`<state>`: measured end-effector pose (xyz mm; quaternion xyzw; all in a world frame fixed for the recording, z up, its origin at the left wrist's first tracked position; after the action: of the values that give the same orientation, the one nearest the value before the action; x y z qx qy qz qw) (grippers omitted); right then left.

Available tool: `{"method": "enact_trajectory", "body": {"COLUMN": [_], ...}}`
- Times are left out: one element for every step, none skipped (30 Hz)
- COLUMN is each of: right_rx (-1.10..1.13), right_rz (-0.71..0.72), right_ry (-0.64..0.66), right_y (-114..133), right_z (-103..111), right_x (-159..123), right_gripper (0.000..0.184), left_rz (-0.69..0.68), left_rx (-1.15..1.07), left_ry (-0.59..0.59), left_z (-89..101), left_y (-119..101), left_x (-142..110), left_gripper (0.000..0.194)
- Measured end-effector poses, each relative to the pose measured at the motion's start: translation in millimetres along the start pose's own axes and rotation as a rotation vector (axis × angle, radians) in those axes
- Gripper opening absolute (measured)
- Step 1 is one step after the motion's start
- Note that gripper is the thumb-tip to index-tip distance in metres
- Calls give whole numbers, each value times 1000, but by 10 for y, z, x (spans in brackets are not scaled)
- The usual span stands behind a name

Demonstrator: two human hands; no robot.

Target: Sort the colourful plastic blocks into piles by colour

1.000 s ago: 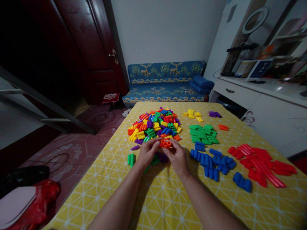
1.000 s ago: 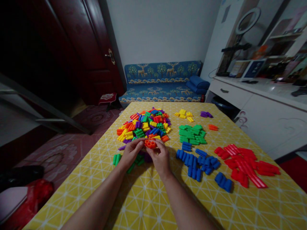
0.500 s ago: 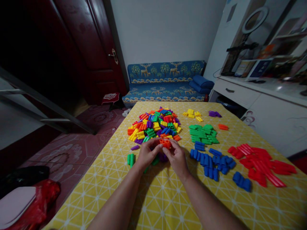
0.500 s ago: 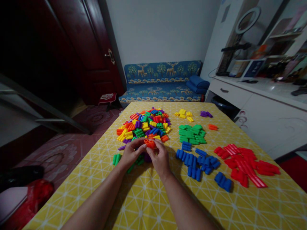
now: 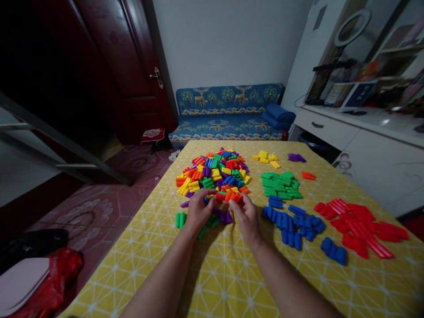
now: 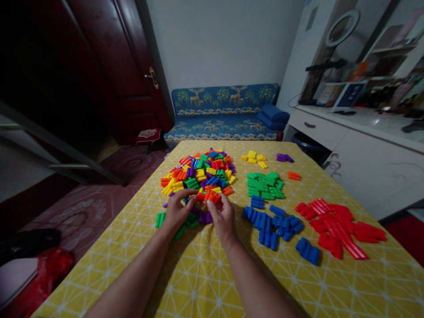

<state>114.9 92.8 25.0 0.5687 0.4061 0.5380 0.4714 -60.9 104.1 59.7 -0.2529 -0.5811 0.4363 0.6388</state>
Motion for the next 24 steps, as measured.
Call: {"method": "enact_trajectory", "body": {"right_rx": [15,35,63,97,135,173,208,238,257,267,268,264,255,243,227,209,188,168,151,141,138,134,120,91], "right_rz": [-6,-13,-25,-42,-61,-81,-100,-116,-128,-137,-141,-140,-131,-116,-96,-74,-58,-51,-60,-87,-132,-191,-263,-339], "right_ry": [4,9,12,17,20,19,14,8,0,-13,-30,-49,-79,-123,-176,-237,-299,-363,-422,-466,-499,-517,-526,-534], "right_y": [0,-4,-15,-34,-58,-86,-113,-137,-154,-163,-159,-141,-108,-63,-10,43,89,116,117,89,33,-43,-132,-221], "right_z": [3,5,5,0,-8,-16,-20,-21,-13,11,56,123,223,359,528,723,935,1160,1387,1603,1807,1993,2164,2326], "right_x": [4,7,9,10,9,8,6,6,7,12,21,34,52,72,93,113,133,152,175,205,243,290,342,393], "right_gripper": [33,33,33,33,33,32,32,32,32,32,32,32,32,31,30,30,30,29,28,26,23,19,14,9], "left_rz": [-11,-18,-26,-36,-49,-62,-75,-85,-91,-94,-94,-91,-89,-87,-86,-88,-90,-92,-91,-88,-84,-80,-76,-73], "left_rx": [16,25,33,42,52,63,75,88,102,114,126,134,139,142,142,142,141,138,135,133,132,132,134,137], "left_ry": [8,24,43,64,86,109,134,158,183,205,223,236,242,243,242,237,235,235,236,237,236,234,232,228], "left_z": [-7,-24,-47,-74,-102,-131,-161,-188,-214,-236,-252,-263,-268,-267,-265,-261,-260,-261,-262,-263,-263,-261,-258,-254], "left_y": [-9,-21,-37,-57,-81,-105,-127,-142,-150,-151,-145,-134,-122,-109,-99,-91,-84,-78,-72,-65,-57,-50,-42,-36], "left_x": [-2,-6,-12,-18,-25,-31,-38,-43,-48,-52,-55,-56,-56,-54,-53,-51,-50,-50,-51,-51,-50,-50,-49,-48], "left_gripper": [14,14,14,14,14,14,15,15,15,16,16,17,17,17,16,16,15,15,15,15,15,15,15,15]}}
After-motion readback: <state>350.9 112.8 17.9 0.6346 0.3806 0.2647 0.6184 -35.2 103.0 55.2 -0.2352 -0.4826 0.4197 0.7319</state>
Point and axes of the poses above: each hand's wrist, its own x-axis towards the middle knuckle, its own z-axis out of the back of the hand, y = z × x, the point moved 10 cm from there along x, towards the middle knuckle, and after that the axes turned 12 degrees about -x, right-handed, at the moved point
